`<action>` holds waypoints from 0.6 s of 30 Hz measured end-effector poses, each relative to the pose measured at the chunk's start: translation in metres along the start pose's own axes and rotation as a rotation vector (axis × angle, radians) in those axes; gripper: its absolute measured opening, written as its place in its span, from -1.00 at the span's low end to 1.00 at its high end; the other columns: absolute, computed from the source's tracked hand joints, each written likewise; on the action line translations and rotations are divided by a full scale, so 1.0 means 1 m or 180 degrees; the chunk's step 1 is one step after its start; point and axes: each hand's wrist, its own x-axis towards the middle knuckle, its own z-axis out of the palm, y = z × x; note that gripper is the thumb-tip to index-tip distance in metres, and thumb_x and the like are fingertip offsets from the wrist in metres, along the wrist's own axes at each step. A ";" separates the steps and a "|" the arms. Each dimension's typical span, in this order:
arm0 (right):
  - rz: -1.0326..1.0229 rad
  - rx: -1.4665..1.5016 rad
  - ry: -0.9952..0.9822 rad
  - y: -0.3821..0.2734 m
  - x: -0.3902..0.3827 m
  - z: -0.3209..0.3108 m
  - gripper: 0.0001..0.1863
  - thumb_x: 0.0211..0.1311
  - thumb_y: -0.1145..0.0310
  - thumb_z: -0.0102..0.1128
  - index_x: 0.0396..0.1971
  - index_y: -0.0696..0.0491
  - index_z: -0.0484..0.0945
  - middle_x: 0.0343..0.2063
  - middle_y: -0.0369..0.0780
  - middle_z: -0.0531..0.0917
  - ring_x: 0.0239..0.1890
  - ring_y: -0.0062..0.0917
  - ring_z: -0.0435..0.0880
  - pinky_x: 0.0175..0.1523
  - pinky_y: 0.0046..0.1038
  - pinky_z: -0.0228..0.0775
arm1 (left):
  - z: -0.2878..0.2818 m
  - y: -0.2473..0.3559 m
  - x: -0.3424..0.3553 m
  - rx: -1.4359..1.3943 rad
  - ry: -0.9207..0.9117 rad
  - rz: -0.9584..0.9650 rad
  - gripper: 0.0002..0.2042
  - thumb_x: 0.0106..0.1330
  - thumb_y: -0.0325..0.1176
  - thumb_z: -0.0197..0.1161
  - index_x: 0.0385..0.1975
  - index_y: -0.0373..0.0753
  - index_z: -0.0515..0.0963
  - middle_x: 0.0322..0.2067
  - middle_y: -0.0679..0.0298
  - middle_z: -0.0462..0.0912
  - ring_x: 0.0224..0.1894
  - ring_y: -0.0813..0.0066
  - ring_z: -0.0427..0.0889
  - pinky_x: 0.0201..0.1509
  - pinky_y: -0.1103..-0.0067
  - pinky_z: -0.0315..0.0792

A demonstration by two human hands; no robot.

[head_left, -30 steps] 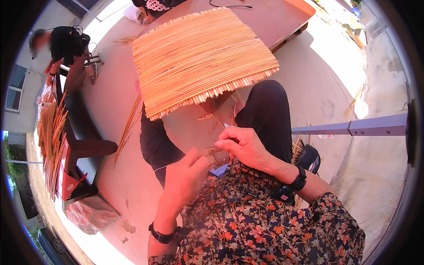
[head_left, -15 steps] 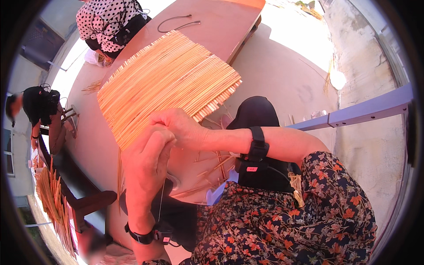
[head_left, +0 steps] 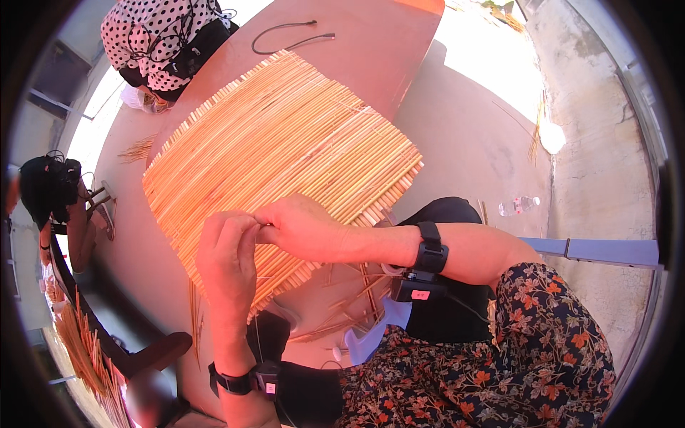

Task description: The person sits on the ground and weaves a bamboo mat using thin bamboo strips and a needle with thread. They thread the needle and stitch the bamboo strips together to secure the weave, working on the mat's edge.

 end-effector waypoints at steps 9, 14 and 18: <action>-0.0059 0.0610 0.0282 -0.027 0.011 0.002 -0.84 0.27 0.40 0.11 -0.31 0.19 0.56 -0.60 -0.15 0.57 -0.56 -0.49 0.52 -0.38 -0.44 0.39 | -0.030 -0.012 0.003 0.0663 0.0055 0.0189 -0.91 0.11 -0.57 0.32 -0.40 -0.32 0.57 -0.41 0.18 0.58 -0.32 0.25 0.56 -0.26 0.47 0.44; 0.0258 0.0874 0.0134 -0.032 0.009 -0.002 -0.83 0.33 0.38 0.10 -0.36 0.19 0.51 -0.69 -0.31 0.45 -0.60 -0.69 0.42 -0.46 -0.56 0.34 | -0.033 -0.016 0.001 0.0880 0.0045 0.0356 -0.91 0.07 -0.50 0.35 -0.46 -0.27 0.57 -0.47 0.22 0.57 -0.33 0.26 0.54 -0.30 0.46 0.42; 0.0543 0.1082 -0.0203 -0.034 0.008 -0.001 -0.87 0.34 0.40 0.10 -0.30 0.17 0.51 -0.62 -0.35 0.48 -0.58 -0.74 0.45 -0.49 -0.64 0.35 | -0.032 -0.026 -0.006 0.0910 0.0111 0.0464 -0.88 0.00 -0.47 0.34 -0.50 -0.21 0.51 -0.51 0.26 0.49 -0.37 0.29 0.52 -0.35 0.44 0.38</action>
